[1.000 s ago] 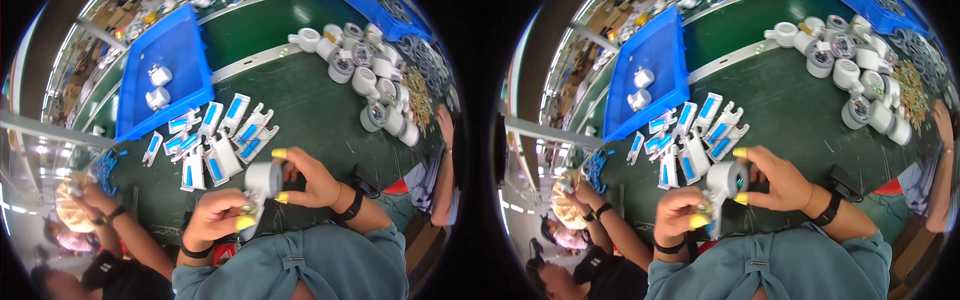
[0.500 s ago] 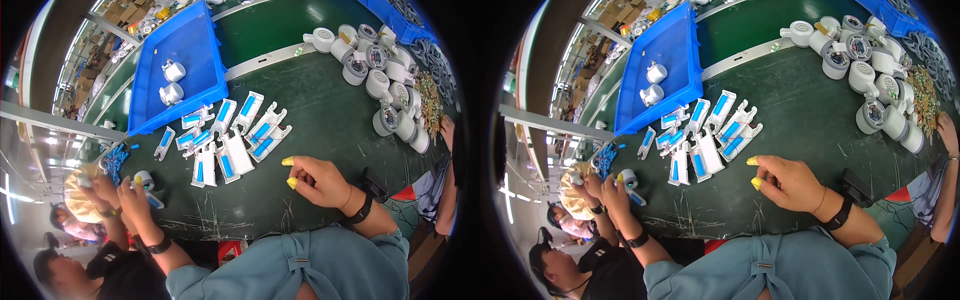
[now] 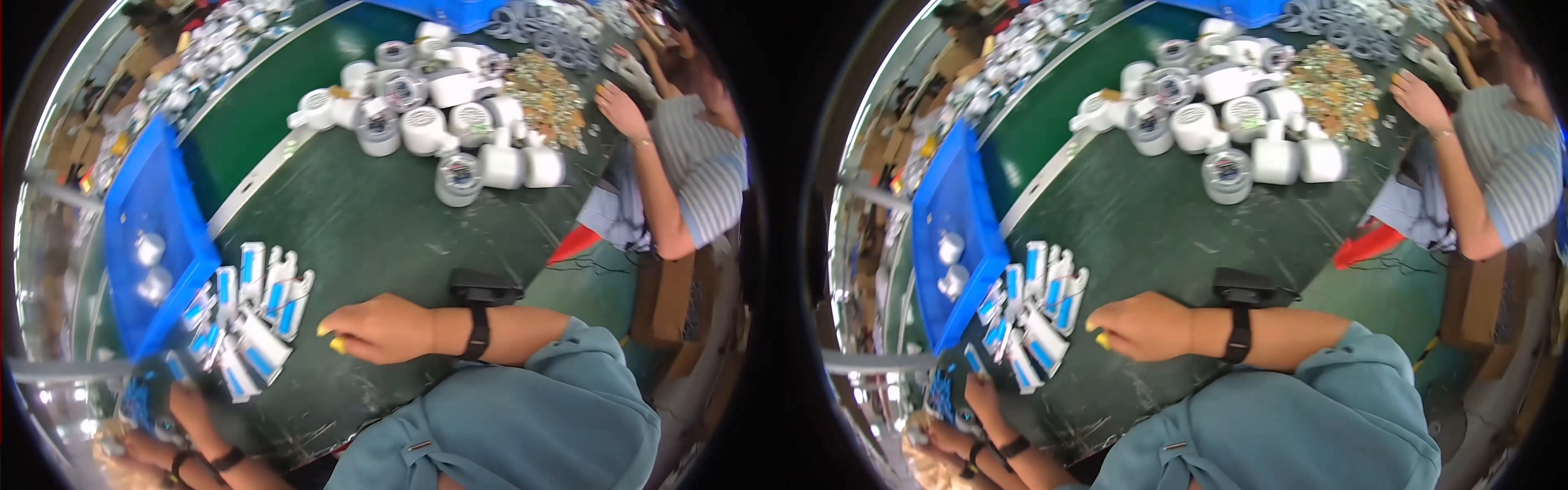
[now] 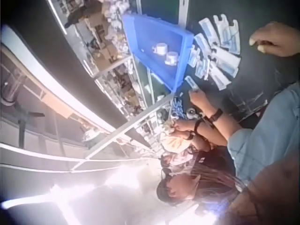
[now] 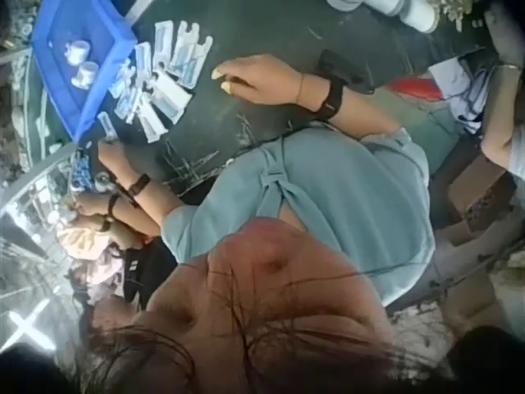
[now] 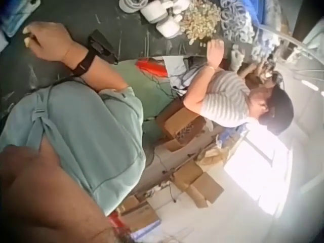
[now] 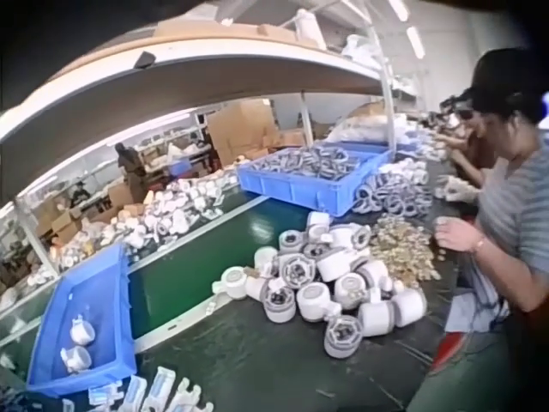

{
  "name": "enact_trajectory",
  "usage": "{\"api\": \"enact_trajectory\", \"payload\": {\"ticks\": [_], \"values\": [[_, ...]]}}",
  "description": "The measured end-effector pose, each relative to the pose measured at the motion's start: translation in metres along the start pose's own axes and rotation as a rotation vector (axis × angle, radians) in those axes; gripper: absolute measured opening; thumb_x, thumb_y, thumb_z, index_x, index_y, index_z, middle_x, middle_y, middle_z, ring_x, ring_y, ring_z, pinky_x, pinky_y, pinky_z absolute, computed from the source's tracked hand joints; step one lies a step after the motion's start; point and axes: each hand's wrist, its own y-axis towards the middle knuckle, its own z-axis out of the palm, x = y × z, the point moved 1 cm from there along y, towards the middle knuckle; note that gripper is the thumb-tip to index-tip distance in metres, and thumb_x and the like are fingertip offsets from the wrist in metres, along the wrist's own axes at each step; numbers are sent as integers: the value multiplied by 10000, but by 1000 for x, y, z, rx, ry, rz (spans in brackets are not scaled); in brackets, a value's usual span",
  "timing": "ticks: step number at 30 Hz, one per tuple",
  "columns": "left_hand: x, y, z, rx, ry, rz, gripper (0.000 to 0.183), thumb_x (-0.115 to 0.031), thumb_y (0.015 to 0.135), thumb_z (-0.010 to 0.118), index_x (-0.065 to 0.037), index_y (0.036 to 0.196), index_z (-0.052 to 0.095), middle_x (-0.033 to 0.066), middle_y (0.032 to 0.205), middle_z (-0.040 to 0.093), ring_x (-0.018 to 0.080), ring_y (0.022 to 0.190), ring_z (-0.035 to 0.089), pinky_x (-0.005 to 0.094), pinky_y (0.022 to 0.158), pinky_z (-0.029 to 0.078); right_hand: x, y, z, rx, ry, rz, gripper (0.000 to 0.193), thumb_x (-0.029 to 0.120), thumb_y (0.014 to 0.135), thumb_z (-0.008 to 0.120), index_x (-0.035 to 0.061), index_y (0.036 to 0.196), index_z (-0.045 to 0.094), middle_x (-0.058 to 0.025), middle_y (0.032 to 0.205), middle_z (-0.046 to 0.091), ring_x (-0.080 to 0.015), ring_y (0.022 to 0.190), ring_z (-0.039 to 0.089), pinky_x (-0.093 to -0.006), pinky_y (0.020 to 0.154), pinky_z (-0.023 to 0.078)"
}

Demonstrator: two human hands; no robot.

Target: The person assembles electronic devices by connecting wires from a battery pack to a circuit board inside a white plastic housing. They then press the components into the housing and place the partially assembled unit onto a pile on the workbench.

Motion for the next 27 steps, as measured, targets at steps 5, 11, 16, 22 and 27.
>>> {"api": "enact_trajectory", "payload": {"ticks": [5, 11, 16, 22, 27], "values": [[-50, -27, -33, 139, -170, -7, 166, -87, 778, 563, -9, 918, 604, 243, 769, 612, 433, 729, 607, 468, 650, 475, 13, -18, -23, -45, -125, 64, 221, 142, 893, 602, 57, 1095, 577, -124, 977, 648, -337, 797, 664, -438, 659, 531], [-107, -55, -93, 516, -30, -180, 222, -123, 889, 645, 17, 1062, 638, 189, 954, 611, 391, 843, 581, 449, 800, 479, -1, -42, -130, -601, -851, 135, 396, -114, 723, 529, 6, 1091, 610, -164, 1035, 612, -382, 973, 593, -458, 874, 494], [-131, -72, -122, 699, -557, 17, 211, -115, 941, 624, -3, 1119, 636, 165, 988, 636, 321, 841, 607, 385, 784, 482, -27, -44, -190, -492, -1232, 314, 356, -20, 744, 597, 45, 1093, 619, -136, 1093, 578, -338, 1030, 555, -441, 894, 451], [-133, -78, -122, 816, -724, 83, 252, -60, 949, 584, 9, 1190, 606, 89, 995, 631, 188, 843, 599, 304, 786, 490, -37, -25, -209, -438, -1302, 437, 318, 8, 764, 601, 94, 1069, 630, -118, 1039, 584, -312, 966, 604, -427, 841, 478], [-127, -88, -118, 821, -784, 17, 256, -27, 906, 615, -10, 1161, 605, 55, 932, 619, 133, 785, 585, 275, 701, 495, -43, -13, -219, -403, -1424, 407, 174, 47, 774, 605, 94, 938, 635, -111, 931, 592, -304, 875, 633, -432, 748, 506]]}}
